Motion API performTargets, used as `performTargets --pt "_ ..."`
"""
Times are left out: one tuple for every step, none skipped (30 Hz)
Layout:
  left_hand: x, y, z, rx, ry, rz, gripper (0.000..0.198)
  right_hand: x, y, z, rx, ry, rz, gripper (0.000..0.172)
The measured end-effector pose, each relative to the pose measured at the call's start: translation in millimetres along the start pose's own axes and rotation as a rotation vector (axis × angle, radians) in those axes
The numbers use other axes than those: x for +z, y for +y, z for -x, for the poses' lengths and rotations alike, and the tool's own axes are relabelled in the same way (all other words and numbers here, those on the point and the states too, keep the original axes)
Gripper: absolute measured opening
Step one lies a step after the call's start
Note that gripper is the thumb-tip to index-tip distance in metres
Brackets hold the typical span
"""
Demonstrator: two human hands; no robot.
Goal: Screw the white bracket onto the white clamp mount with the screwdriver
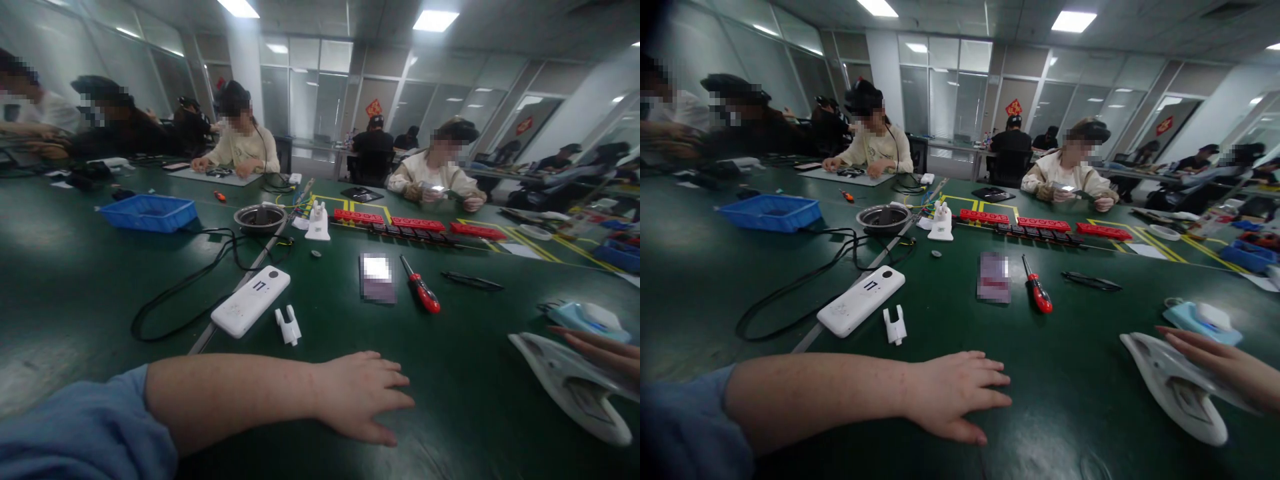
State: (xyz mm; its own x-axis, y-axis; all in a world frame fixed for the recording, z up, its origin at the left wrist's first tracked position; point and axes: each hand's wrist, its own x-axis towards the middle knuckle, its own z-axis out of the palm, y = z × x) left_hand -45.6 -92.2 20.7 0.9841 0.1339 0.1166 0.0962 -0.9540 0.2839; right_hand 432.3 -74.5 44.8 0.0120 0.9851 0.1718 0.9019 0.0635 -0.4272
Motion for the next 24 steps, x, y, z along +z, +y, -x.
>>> performTargets --pt "-0.4 0 0 -0.031 -0.006 0.014 0.054 2 5 7 0.136 -0.108 -0.08 0.022" --pt "-0.9 1 -1 -0.058 -0.012 0.029 0.055 5 3 13 0.285 -0.2 -0.165 0.025" --pt "-1.4 1 -1 -0.078 -0.02 0.043 0.056 7 -3 19 0.376 -0.246 -0.238 0.028" --pt "-1.7 2 -2 -0.091 -0.027 0.054 0.056 9 -12 23 0.417 -0.241 -0.275 0.03" --pt "-1.9 3 -2 -0.098 -0.033 0.061 0.056 10 -24 27 0.434 -0.239 -0.296 0.03" --pt "-1.9 3 -3 -0.102 -0.035 0.063 0.056 10 -36 30 0.437 -0.248 -0.312 0.03" --pt "-1.6 4 -4 -0.102 -0.036 0.065 0.055 11 -49 33 0.427 -0.251 -0.325 0.03" --pt "-1.1 5 -4 -0.102 -0.036 0.068 0.055 12 -62 36 0.418 -0.273 -0.344 0.029" --pt "-0.4 5 -5 -0.103 -0.035 0.074 0.055 14 -75 38 0.403 -0.278 -0.364 0.029" --pt "0.2 5 -6 -0.106 -0.03 0.085 0.055 17 -88 40 0.389 -0.3 -0.38 0.029" --pt "0.8 5 -6 -0.11 -0.021 0.101 0.056 22 -102 42 0.387 -0.336 -0.384 0.03" --pt "1.0 6 -7 -0.117 -0.01 0.124 0.058 28 -115 43 0.387 -0.389 -0.384 0.032" --pt "0.9 5 -7 -0.128 0.004 0.154 0.06 34 -128 45 0.391 -0.399 -0.371 0.036" --pt "0.4 5 -7 -0.147 0.021 0.19 0.063 41 -142 47 0.38 -0.363 -0.368 0.039" --pt "-0.3 5 -7 -0.173 0.041 0.229 0.065 48 -155 48 0.367 -0.367 -0.37 0.042" --pt "-1.2 4 -6 -0.205 0.064 0.268 0.067 54 -169 49 0.355 -0.389 -0.373 0.043" --pt "-1.9 3 -5 -0.241 0.095 0.303 0.069 59 -183 49 0.341 -0.401 -0.382 0.044" --pt "-2.2 1 -4 -0.273 0.13 0.338 0.072 64 -196 50 0.331 -0.418 -0.393 0.044" --pt "-1.9 -1 -3 -0.303 0.17 0.382 0.074 68 -210 49 0.326 -0.438 -0.407 0.044" --pt "-1.0 -4 -3 -0.327 0.216 0.436 0.075 72 -223 48 0.323 -0.459 -0.426 0.044" --pt "0.5 -7 -2 -0.346 0.27 0.5 0.075 76 -236 46 0.321 -0.48 -0.447 0.044" --pt "2.5 -11 -1 -0.363 0.331 0.568 0.073 82 -248 44 0.319 -0.492 -0.47 0.044" --pt "4.6 -14 0 -0.375 0.393 0.628 0.071 88 -260 40 0.314 -0.491 -0.494 0.043" --pt "6.6 -18 0 -0.383 0.453 0.671 0.07 95 -270 36 0.304 -0.479 -0.522 0.042"
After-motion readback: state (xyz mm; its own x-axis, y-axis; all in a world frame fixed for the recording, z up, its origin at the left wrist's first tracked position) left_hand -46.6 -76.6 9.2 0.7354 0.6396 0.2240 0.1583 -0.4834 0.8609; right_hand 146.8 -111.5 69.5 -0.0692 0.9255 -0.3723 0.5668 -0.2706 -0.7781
